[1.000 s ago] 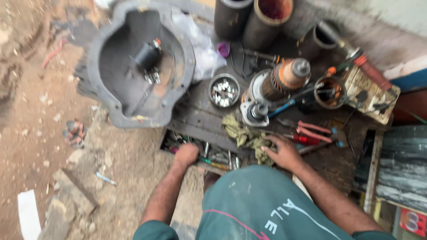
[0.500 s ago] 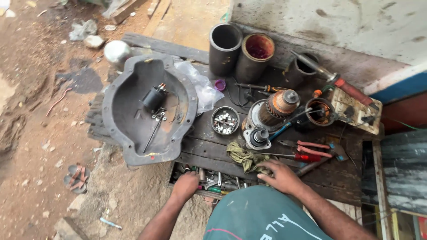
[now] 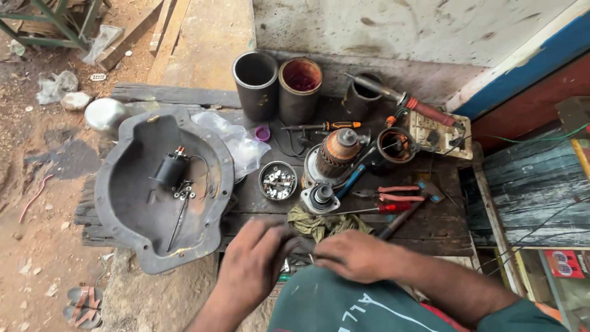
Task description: Repairing and reassembling a motorcycle starter motor on a workbench.
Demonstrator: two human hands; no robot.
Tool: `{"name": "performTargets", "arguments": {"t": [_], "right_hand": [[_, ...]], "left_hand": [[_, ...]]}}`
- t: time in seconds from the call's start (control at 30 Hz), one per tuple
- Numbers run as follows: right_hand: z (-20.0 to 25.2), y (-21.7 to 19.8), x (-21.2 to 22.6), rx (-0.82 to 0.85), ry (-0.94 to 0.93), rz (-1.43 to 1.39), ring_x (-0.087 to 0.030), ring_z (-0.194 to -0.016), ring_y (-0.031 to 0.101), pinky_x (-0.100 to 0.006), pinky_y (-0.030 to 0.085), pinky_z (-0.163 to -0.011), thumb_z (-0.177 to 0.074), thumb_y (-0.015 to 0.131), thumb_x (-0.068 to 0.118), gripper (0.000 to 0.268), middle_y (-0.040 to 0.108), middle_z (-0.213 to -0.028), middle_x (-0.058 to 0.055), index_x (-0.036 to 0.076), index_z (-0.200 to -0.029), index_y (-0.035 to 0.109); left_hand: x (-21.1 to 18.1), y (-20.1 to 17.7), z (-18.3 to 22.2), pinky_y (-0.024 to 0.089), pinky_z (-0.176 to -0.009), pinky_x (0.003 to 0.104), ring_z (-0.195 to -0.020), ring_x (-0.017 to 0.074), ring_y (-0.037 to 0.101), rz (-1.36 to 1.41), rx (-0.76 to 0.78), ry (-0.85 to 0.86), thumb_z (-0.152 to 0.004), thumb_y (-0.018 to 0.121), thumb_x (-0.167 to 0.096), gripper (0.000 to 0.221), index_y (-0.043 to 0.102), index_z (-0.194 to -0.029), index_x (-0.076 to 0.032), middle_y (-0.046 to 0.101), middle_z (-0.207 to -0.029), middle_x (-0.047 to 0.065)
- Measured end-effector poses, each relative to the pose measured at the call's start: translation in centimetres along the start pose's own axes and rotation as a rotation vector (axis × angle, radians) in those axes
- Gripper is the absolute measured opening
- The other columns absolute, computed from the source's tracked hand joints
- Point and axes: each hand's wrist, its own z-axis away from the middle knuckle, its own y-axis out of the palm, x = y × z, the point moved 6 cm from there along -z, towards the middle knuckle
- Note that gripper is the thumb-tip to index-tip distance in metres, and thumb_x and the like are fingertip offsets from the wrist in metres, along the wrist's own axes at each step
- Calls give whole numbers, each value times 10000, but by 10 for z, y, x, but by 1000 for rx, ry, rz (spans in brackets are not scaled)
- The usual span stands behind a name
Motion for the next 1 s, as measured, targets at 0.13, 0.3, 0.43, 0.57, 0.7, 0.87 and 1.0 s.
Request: {"name": "performTargets", "arguments": {"t": [0.13,0.3,0.43,0.57,0.7,0.87,1.0], "right_hand": [[41,-99,-34,-447,-48,-418,-194,-903,764,-336,631,-806,-975,615,160,160,768,-971,-99,68,-1087,684],[48,-183,-80,-881,-254,-569,-164,-934,728,-314,626,-852,-1114,514,152,167,730,-980,-96,35,-1150,628],[38,-196,-81,-915,-147,-331,-135,-896,714,-287,590,-807,-1123,508,140,166,721,-935,-76,17,-1125,619],[30,-197,-83,-900,-41,-268,-121,-811,691,-269,546,-710,-1102,521,136,174,737,-897,-59,15,-1110,645],[24,-198,-87,-860,-58,-254,-132,-821,708,-272,561,-706,-1098,530,132,169,737,-930,-58,23,-1116,659],[22,-207,-61,-777,-101,74,-171,-825,717,-310,563,-708,-1070,553,140,170,731,-971,-76,29,-1102,676],[15,-211,-59,-700,-59,222,-192,-829,717,-330,573,-707,-1033,572,163,188,733,-971,-99,26,-1094,686]], "left_hand": [[6,14,-56,551,-941,395,-1142,327,667,281,-233,-26,-846,807,-199,389,705,-1194,-57,660,-1242,152],[33,81,-128,494,-1071,418,-1261,331,634,440,-285,-131,-800,864,-211,405,741,-1165,-88,640,-1347,157],[42,114,-155,448,-1115,422,-1327,333,559,481,-277,-171,-776,855,-183,439,746,-1193,-100,603,-1397,158],[52,127,-159,447,-1125,417,-1333,311,550,420,-263,-221,-774,850,-190,374,780,-1136,-122,623,-1391,131],[54,127,-161,425,-1123,432,-1352,315,522,463,-225,-234,-791,858,-201,261,803,-1033,-119,616,-1398,133],[56,128,-160,422,-1127,443,-1350,311,521,488,-237,-236,-784,843,-225,267,801,-1031,-133,627,-1394,127],[56,127,-161,417,-1130,445,-1349,312,520,478,-217,-229,-790,840,-231,259,806,-1028,-134,627,-1399,125]]}}
